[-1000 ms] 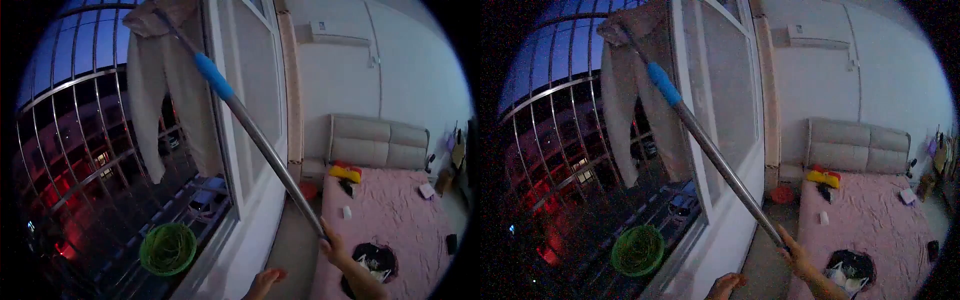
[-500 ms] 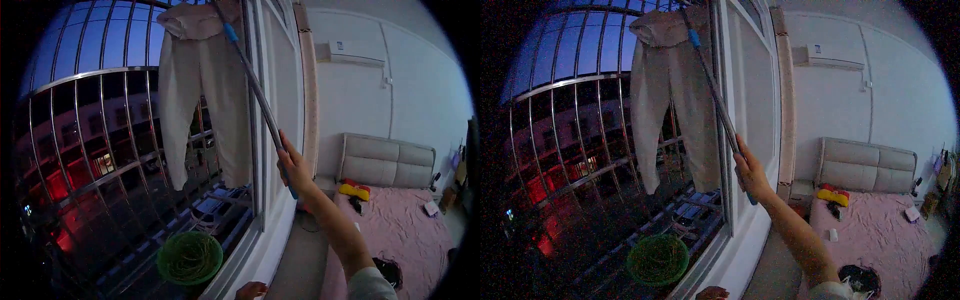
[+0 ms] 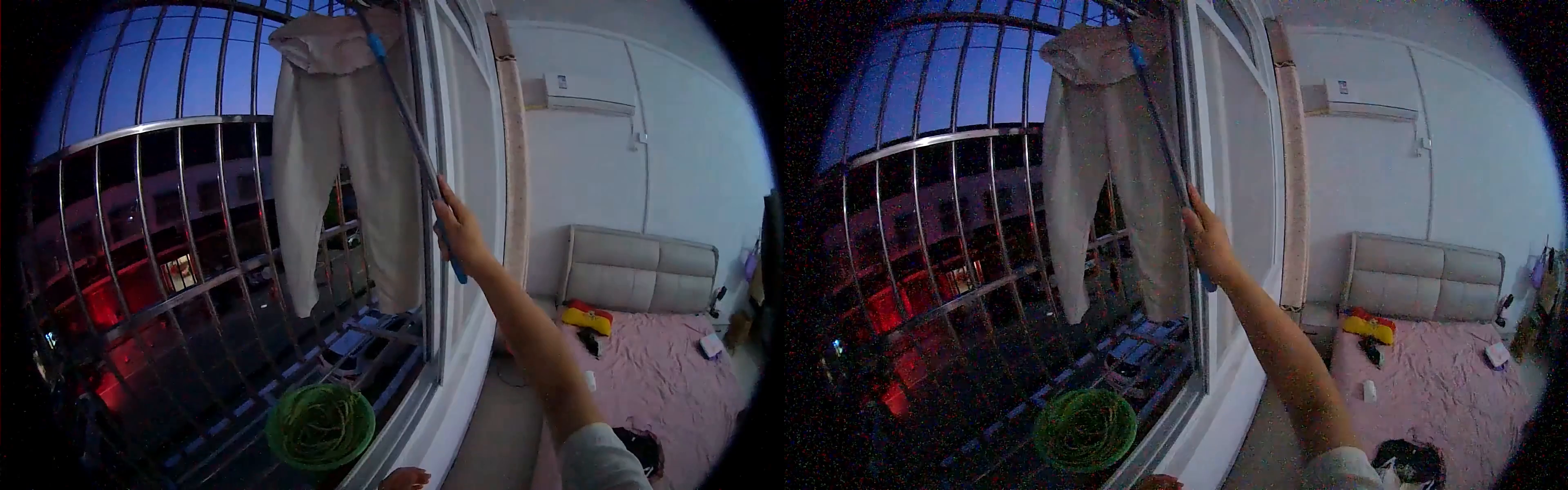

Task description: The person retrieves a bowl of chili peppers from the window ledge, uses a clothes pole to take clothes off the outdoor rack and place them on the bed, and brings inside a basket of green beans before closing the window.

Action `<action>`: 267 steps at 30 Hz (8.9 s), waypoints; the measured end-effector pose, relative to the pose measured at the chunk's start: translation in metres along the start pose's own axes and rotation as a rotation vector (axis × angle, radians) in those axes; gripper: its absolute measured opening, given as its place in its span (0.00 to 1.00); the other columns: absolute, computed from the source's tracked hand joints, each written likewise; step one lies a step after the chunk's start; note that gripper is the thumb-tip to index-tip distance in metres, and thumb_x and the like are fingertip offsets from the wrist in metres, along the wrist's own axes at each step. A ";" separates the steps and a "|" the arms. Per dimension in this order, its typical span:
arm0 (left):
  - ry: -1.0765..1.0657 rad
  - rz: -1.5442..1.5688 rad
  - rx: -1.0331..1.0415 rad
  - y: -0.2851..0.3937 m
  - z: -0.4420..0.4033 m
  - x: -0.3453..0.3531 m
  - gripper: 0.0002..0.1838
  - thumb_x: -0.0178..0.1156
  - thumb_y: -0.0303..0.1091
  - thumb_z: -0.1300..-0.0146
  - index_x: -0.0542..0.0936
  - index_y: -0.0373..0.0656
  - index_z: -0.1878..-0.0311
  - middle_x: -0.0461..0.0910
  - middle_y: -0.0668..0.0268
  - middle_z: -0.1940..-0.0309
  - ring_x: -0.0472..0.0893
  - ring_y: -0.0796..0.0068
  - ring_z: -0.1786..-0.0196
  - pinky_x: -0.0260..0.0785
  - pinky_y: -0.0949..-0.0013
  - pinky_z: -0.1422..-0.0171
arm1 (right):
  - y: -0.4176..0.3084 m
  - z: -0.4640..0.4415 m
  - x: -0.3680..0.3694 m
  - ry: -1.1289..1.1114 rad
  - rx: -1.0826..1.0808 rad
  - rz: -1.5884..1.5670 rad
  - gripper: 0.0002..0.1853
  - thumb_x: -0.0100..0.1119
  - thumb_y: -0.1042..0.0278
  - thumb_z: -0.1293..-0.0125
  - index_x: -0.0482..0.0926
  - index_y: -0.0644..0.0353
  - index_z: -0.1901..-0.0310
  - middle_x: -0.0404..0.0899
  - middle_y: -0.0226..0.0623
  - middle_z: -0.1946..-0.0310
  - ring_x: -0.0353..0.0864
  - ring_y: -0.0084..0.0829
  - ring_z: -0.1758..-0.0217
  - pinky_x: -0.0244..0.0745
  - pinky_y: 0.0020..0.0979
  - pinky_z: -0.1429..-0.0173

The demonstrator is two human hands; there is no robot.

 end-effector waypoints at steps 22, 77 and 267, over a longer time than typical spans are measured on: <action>0.121 0.104 0.001 0.006 -0.004 -0.042 0.18 0.51 0.43 0.37 0.75 0.36 0.56 0.78 0.58 0.61 0.77 0.66 0.57 0.69 0.62 0.49 | -0.059 -0.035 0.040 -0.126 0.119 -0.462 0.27 0.43 0.53 0.33 0.51 0.40 0.33 0.65 0.28 0.82 0.61 0.19 0.88 0.59 0.22 0.85; 0.408 -0.245 0.903 0.491 -0.083 0.157 0.27 0.58 0.48 0.43 0.68 0.43 0.45 0.74 0.63 0.55 0.74 0.69 0.55 0.68 0.65 0.54 | -0.024 0.582 -0.225 -0.091 0.655 0.175 0.27 0.65 0.52 0.51 0.74 0.68 0.58 0.73 0.31 0.78 0.69 0.18 0.82 0.64 0.20 0.78; 0.355 -0.450 0.631 0.564 -0.287 0.020 0.31 0.63 0.41 0.49 0.66 0.38 0.43 0.69 0.60 0.48 0.69 0.67 0.46 0.61 0.66 0.42 | -0.130 -0.074 0.132 -0.331 0.300 -0.665 0.41 0.50 0.76 0.44 0.42 0.48 0.31 0.61 0.28 0.88 0.57 0.18 0.94 0.55 0.20 0.89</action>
Point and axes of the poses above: each hand's wrist, its own z-axis away from the middle knuckle, its own x-axis out of the palm, y = z × x, the point moved 8 cm from there along -z, towards the middle knuckle
